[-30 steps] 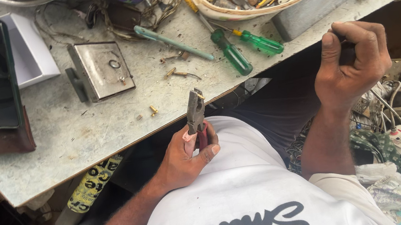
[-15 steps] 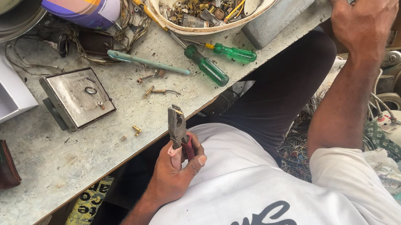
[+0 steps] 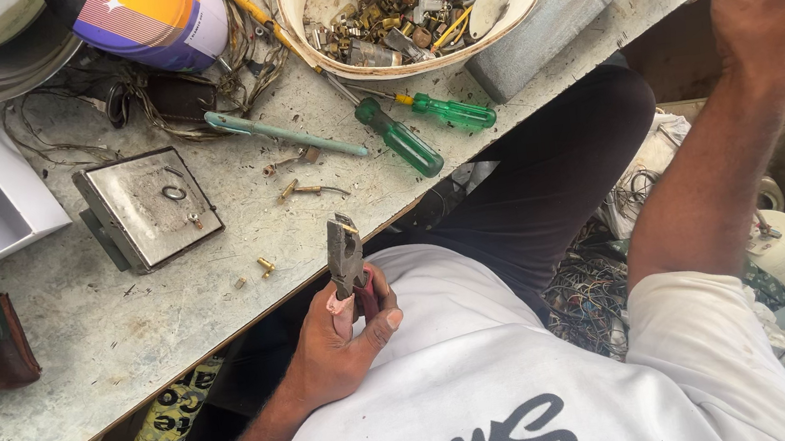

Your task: The person sits cross-legged at a cluttered workbench and sorts through a bowl of small electronic components. They pick out specific metal parts and use pliers to grip and manipulate them, occasionally using a screwdriver to adjust the components.

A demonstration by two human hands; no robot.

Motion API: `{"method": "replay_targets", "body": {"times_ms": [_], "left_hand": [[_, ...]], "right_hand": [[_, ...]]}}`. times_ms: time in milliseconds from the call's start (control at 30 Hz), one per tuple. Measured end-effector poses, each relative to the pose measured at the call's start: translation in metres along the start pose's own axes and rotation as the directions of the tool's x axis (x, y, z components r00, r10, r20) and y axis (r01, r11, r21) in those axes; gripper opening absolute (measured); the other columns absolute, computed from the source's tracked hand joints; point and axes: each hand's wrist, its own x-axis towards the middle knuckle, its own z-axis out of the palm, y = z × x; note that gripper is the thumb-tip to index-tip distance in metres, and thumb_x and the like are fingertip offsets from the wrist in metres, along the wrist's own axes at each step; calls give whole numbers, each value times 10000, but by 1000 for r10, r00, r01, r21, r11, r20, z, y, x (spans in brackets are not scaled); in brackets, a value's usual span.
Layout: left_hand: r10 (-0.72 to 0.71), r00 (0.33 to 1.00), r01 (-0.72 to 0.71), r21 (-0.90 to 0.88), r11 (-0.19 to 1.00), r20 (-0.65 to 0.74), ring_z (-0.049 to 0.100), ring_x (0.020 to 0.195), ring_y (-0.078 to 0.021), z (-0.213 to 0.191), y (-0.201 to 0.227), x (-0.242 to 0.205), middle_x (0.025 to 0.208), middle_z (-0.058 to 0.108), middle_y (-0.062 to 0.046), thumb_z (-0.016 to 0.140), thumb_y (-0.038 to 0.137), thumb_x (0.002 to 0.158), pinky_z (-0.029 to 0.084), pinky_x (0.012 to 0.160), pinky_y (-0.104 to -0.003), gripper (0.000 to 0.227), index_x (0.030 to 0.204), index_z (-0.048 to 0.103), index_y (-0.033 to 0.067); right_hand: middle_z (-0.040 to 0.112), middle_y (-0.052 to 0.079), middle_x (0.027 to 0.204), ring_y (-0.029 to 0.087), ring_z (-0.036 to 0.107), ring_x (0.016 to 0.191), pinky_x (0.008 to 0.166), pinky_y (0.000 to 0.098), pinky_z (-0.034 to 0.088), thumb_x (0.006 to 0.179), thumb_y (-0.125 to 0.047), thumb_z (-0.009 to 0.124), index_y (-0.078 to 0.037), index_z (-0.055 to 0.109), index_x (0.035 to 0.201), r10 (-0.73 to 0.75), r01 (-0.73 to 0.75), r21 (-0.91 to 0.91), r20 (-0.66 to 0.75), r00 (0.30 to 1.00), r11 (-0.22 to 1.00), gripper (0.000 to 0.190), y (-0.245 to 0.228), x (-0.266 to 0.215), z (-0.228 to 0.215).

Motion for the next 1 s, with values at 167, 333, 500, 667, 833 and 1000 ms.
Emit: {"method": "replay_targets", "body": {"times_ms": [167,333,500,667,833,1000], "left_hand": [[28,1000,-28,28,999,-1,558,816,-93,-1,-3,-2,872,596,-9,712,267,957,522,728,-299,243,1059,581,90],[48,999,-48,39,998,2,561,811,-91,1,-5,-4,873,599,-6,706,269,961,524,721,-297,251,1073,577,86],[54,999,-53,74,996,-6,563,794,-89,1,-4,-6,865,601,-7,706,271,952,522,709,-294,256,1066,572,84],[45,999,-45,47,998,-6,550,794,-89,1,-2,-7,865,593,-11,710,264,960,512,711,-292,240,1044,582,79],[42,999,-41,76,996,-12,534,763,-89,0,5,-3,835,585,-3,719,256,958,498,694,-291,222,994,589,79],[79,997,-77,74,994,-21,523,754,-84,1,11,1,819,560,11,707,227,949,489,696,-286,198,979,570,88]], "right_hand": [[551,56,782,186,525,671,640,335,453,1164,-252,487,19,598,974,141,-126,-455,0,990,882,349,1,6,-19],[593,112,926,222,575,817,738,348,496,1181,-248,444,43,614,1097,190,-148,-482,40,981,864,348,7,14,-32],[635,169,1070,259,624,964,836,361,538,1199,-244,401,68,629,1220,144,-135,-362,-2,990,923,387,44,12,-39],[677,225,1214,295,673,1111,934,374,581,1217,-240,358,92,645,1343,42,-13,270,-101,994,963,457,88,-3,-44],[619,233,1327,320,668,1165,955,368,578,1170,-331,361,64,514,1443,273,-24,986,-22,962,164,504,67,-63,-49],[644,298,1340,327,749,1030,834,364,665,1081,-326,494,-72,539,1422,-147,-159,987,154,977,-20,428,9,-112,1]]}}
